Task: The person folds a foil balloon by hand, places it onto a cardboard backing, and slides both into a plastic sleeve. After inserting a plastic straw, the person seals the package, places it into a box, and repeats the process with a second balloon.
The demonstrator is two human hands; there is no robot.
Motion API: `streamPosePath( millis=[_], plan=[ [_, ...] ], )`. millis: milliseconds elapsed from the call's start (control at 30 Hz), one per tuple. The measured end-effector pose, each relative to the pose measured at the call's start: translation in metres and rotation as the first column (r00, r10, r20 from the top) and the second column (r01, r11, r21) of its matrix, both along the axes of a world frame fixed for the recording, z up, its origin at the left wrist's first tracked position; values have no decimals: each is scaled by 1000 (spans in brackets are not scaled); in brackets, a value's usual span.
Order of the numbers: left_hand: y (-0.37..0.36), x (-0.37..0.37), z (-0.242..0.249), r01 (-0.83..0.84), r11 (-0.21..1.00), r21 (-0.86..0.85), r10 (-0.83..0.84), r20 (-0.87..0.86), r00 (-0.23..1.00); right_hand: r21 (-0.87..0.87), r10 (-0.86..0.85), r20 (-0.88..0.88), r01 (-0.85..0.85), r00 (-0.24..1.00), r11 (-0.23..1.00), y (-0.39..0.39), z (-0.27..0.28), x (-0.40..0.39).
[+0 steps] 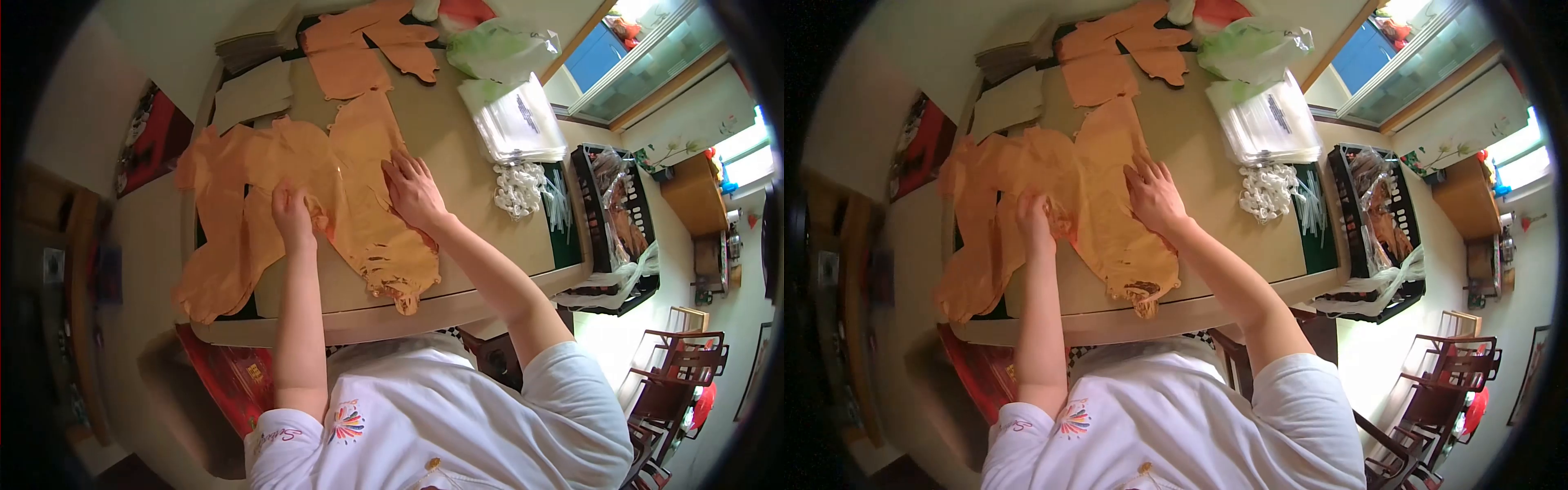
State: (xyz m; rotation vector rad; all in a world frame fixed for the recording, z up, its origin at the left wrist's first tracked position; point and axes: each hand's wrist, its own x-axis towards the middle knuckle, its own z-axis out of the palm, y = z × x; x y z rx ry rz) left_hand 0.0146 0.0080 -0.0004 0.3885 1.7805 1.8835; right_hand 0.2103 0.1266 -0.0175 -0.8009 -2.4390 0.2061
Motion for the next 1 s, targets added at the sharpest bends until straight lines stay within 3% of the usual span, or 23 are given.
streamPosePath(
  millis=[133, 200, 233, 367, 467, 500, 567, 667, 833, 1000],
  plan=[
    [2, -4, 32, -18, 988, 155, -52, 434, 899, -27, -1, 44, 2, 999, 1000, -2, 3, 1],
    [10, -6, 30, -82, 987, 135, 9, 472, 882, -1, -49, 72, 50, 996, 999, -2, 0, 1],
    [2, -4, 37, 26, 996, 87, -60, 407, 911, -6, -54, 79, 55, 995, 998, -2, -1, 1],
    [10, -11, 10, 147, 988, -41, -146, 7, 989, -6, -72, 96, 73, 993, 997, -1, -7, 0],
    [10, 12, 39, 137, 985, -105, -159, -244, 957, -5, -97, 130, 99, 987, 995, -1, -4, 0],
    [10, 20, 51, 177, 981, -78, -187, -158, 970, -6, -107, 145, 109, 984, 994, -2, -1, -1],
    [16, 11, 22, 170, 980, -102, -194, -318, 928, -60, -69, 172, 81, 983, 995, -5, 5, 0],
    [14, 11, 20, 191, 974, -124, -227, -437, 870, -84, -72, 192, 89, 979, 992, -4, 2, -1],
    [18, 43, 46, 276, 958, -73, -269, -560, 783, -72, -86, 192, 102, 978, 992, -3, 1, -1],
    [44, 51, 10, 532, 820, -209, -527, -637, 562, -31, -87, 182, 94, 980, 995, -2, 0, 0]
  ],
)
